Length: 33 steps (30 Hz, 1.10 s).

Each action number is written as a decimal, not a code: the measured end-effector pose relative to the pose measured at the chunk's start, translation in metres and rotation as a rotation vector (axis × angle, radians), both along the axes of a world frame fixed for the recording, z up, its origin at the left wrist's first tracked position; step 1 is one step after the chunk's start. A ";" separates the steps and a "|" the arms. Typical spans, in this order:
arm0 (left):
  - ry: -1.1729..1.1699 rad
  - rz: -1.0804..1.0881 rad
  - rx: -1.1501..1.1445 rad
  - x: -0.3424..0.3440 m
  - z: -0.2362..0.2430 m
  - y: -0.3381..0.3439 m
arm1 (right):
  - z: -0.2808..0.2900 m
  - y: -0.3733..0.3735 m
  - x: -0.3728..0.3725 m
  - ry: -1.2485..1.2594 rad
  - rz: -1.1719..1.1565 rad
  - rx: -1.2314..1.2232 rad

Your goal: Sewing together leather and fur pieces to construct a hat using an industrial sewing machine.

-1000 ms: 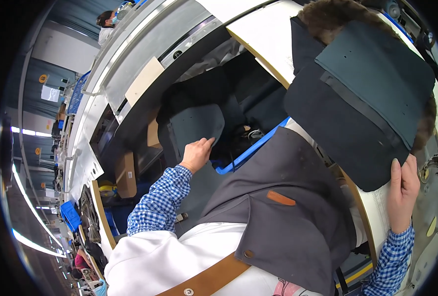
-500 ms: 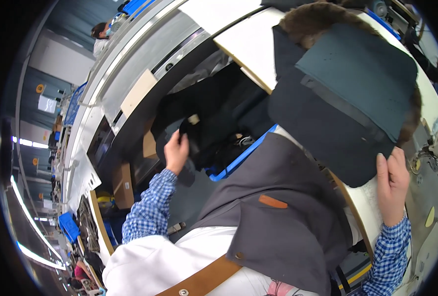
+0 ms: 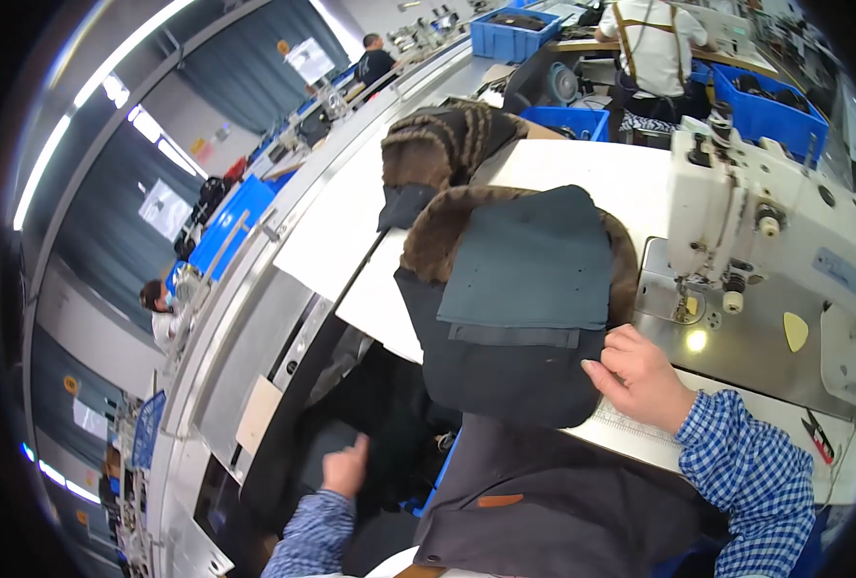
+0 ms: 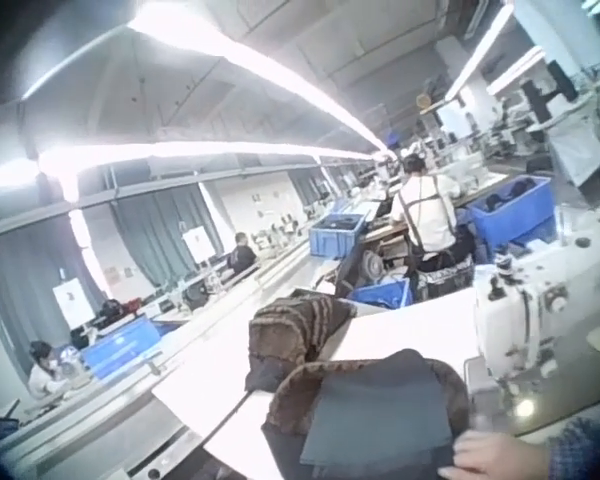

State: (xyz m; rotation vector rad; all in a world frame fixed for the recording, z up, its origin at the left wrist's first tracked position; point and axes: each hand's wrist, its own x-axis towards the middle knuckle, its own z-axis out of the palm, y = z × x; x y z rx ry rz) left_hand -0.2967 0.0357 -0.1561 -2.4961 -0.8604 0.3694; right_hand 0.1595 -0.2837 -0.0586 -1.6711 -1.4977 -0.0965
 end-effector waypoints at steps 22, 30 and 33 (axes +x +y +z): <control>-0.653 -1.498 -0.565 0.383 0.193 -0.100 | 0.005 -0.003 0.008 -0.099 0.069 -0.009; -0.314 -1.753 -0.612 0.450 0.140 -0.143 | 0.018 -0.081 0.006 -0.030 0.159 -0.217; -0.369 -1.634 -0.523 0.444 0.145 -0.145 | 0.010 -0.082 0.007 -0.002 0.131 -0.145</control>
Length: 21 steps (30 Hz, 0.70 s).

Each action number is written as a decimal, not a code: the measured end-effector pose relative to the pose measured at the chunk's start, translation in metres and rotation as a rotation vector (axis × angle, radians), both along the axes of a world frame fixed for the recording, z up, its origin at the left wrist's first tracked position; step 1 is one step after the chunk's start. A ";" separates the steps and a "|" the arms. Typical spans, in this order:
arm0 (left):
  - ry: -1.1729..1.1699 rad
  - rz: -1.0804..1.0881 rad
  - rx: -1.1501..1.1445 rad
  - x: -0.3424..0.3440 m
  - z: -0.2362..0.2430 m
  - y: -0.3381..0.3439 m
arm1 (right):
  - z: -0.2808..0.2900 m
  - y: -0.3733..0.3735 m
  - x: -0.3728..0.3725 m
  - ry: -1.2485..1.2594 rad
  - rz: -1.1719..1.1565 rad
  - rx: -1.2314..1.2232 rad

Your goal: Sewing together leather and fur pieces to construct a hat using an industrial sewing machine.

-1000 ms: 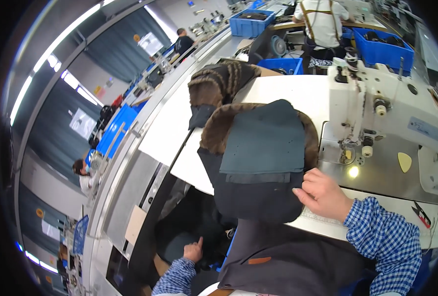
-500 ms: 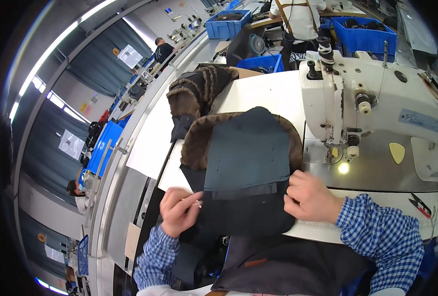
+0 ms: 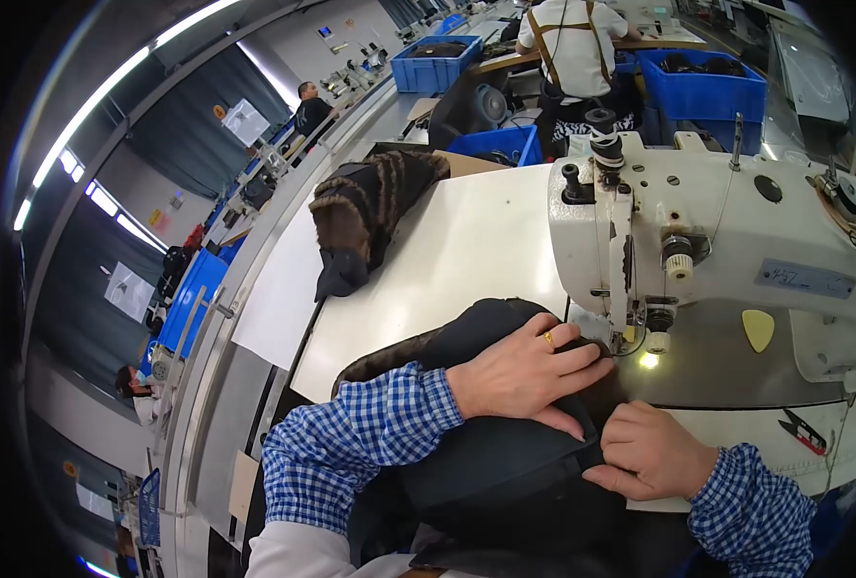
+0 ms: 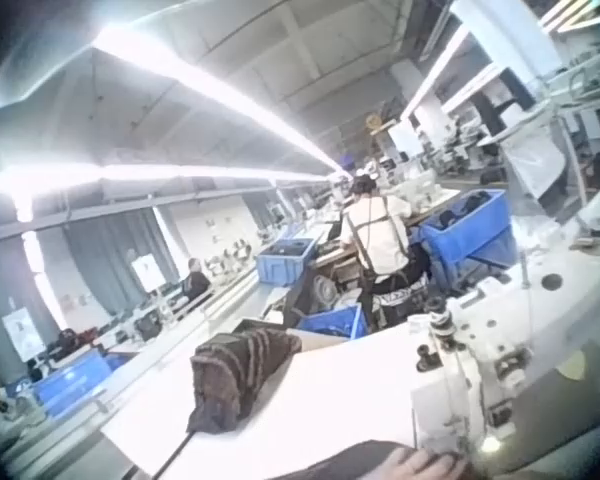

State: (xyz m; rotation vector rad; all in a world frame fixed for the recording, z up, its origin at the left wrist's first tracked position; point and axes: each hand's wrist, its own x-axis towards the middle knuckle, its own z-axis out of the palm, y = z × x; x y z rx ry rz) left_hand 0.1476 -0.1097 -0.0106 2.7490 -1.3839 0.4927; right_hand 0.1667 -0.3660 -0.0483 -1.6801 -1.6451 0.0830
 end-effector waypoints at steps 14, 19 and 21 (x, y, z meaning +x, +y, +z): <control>-0.074 -0.288 0.051 0.005 -0.013 0.000 | 0.005 -0.002 -0.002 -0.026 0.052 0.093; 0.156 -0.323 -0.128 0.013 -0.020 -0.003 | 0.006 -0.006 0.001 0.036 0.112 0.035; 0.128 -0.337 -0.168 0.017 -0.015 -0.003 | 0.007 -0.006 0.001 0.025 0.106 0.014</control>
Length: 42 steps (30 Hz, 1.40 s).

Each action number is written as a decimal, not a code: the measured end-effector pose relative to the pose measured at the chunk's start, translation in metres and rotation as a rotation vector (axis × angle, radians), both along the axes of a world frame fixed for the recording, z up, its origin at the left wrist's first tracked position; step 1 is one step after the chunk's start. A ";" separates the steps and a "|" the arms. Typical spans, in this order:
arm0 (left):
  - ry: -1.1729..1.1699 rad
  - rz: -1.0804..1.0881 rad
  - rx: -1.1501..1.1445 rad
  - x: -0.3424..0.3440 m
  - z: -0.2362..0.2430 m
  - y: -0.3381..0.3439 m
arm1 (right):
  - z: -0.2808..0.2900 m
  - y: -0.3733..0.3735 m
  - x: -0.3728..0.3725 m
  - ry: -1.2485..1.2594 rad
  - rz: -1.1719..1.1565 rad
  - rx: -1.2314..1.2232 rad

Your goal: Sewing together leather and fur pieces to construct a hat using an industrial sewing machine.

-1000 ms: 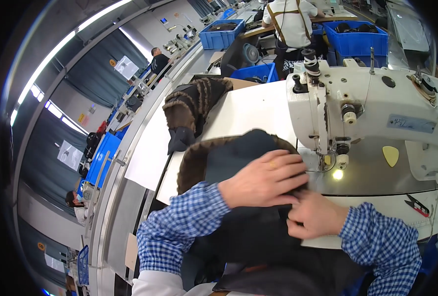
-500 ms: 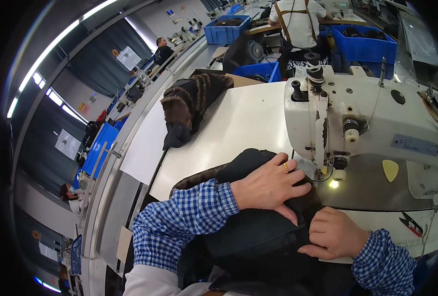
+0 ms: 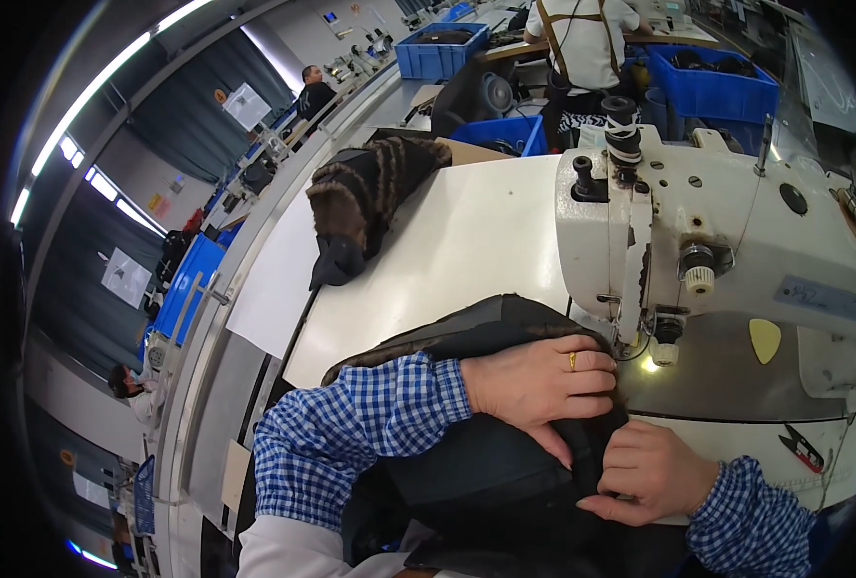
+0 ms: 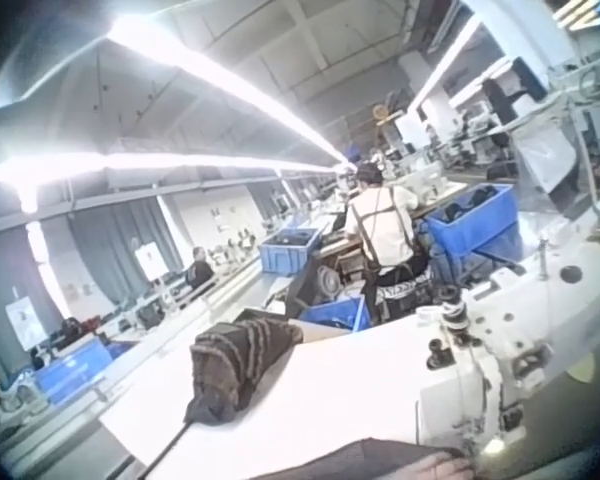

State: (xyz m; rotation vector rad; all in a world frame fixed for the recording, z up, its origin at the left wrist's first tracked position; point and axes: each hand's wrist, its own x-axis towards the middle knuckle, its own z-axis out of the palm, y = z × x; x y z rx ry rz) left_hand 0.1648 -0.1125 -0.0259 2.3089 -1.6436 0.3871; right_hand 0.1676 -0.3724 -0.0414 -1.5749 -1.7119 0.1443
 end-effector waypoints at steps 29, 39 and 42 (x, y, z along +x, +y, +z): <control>-0.592 0.128 0.151 -0.015 0.066 0.021 | 0.005 0.007 0.003 -0.097 -0.123 0.021; -0.172 0.428 0.200 0.010 0.018 0.038 | 0.001 0.005 0.006 -0.098 -0.134 0.046; -0.065 0.448 0.213 0.002 0.034 0.048 | -0.006 0.003 0.020 0.051 -0.105 0.071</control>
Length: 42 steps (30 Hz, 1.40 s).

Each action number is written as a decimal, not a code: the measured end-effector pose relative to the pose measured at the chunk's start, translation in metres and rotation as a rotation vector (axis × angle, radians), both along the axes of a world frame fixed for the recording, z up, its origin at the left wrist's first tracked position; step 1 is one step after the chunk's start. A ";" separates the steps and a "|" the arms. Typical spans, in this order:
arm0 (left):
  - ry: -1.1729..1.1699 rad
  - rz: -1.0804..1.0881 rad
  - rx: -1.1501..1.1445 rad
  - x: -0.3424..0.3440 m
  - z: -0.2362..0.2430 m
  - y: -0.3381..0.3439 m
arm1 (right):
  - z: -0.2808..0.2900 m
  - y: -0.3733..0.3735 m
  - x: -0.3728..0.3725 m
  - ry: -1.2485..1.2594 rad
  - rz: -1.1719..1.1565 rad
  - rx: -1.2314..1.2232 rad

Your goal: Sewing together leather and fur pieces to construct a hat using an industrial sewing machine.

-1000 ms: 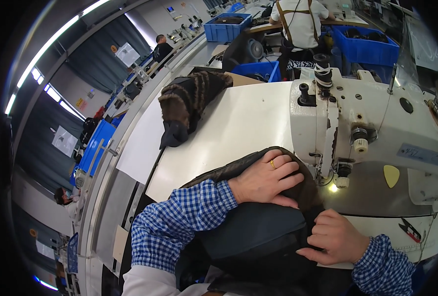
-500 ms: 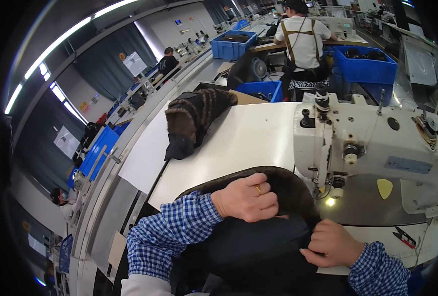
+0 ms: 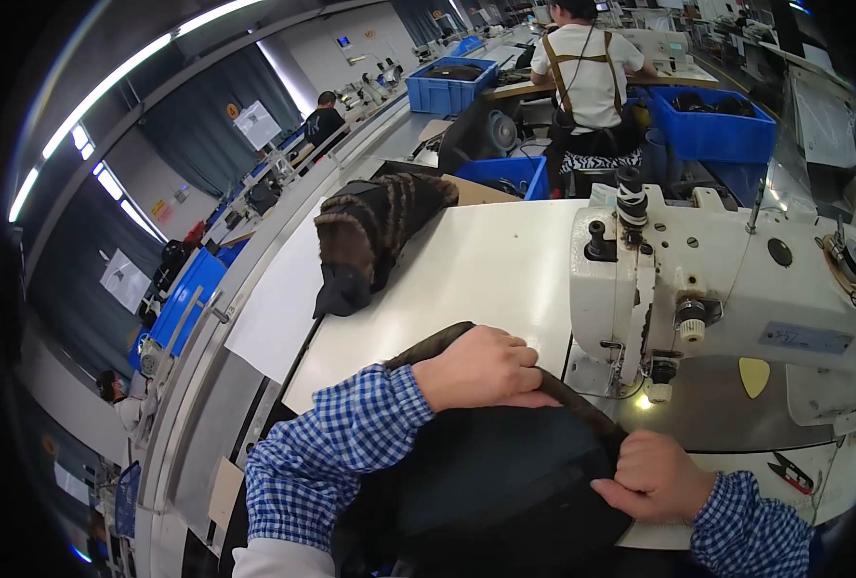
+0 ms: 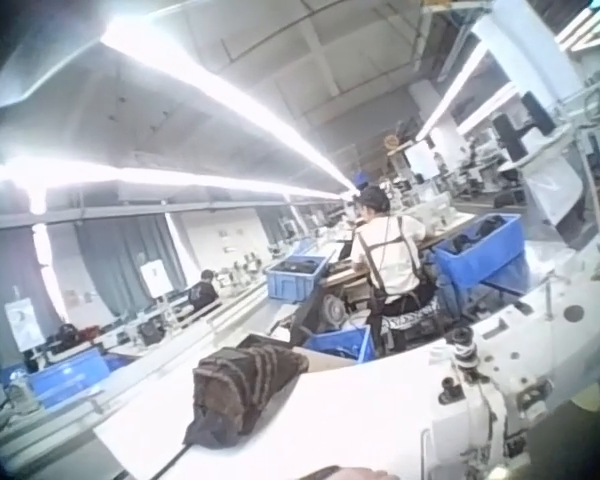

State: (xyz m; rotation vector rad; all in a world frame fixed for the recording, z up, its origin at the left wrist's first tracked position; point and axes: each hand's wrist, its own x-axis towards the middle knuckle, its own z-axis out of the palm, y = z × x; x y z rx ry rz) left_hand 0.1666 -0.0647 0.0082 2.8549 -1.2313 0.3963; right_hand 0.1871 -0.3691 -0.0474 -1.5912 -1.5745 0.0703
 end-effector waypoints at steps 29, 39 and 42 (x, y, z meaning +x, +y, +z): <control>0.069 -0.084 -0.115 -0.009 0.028 -0.014 | 0.006 0.013 -0.028 0.699 -0.332 0.034; 0.091 -0.137 -0.132 -0.006 0.033 -0.031 | 0.008 0.004 -0.028 0.677 -0.298 -0.216; 0.110 -0.128 -0.137 -0.012 0.038 -0.031 | 0.002 0.007 -0.024 0.784 -0.314 -0.079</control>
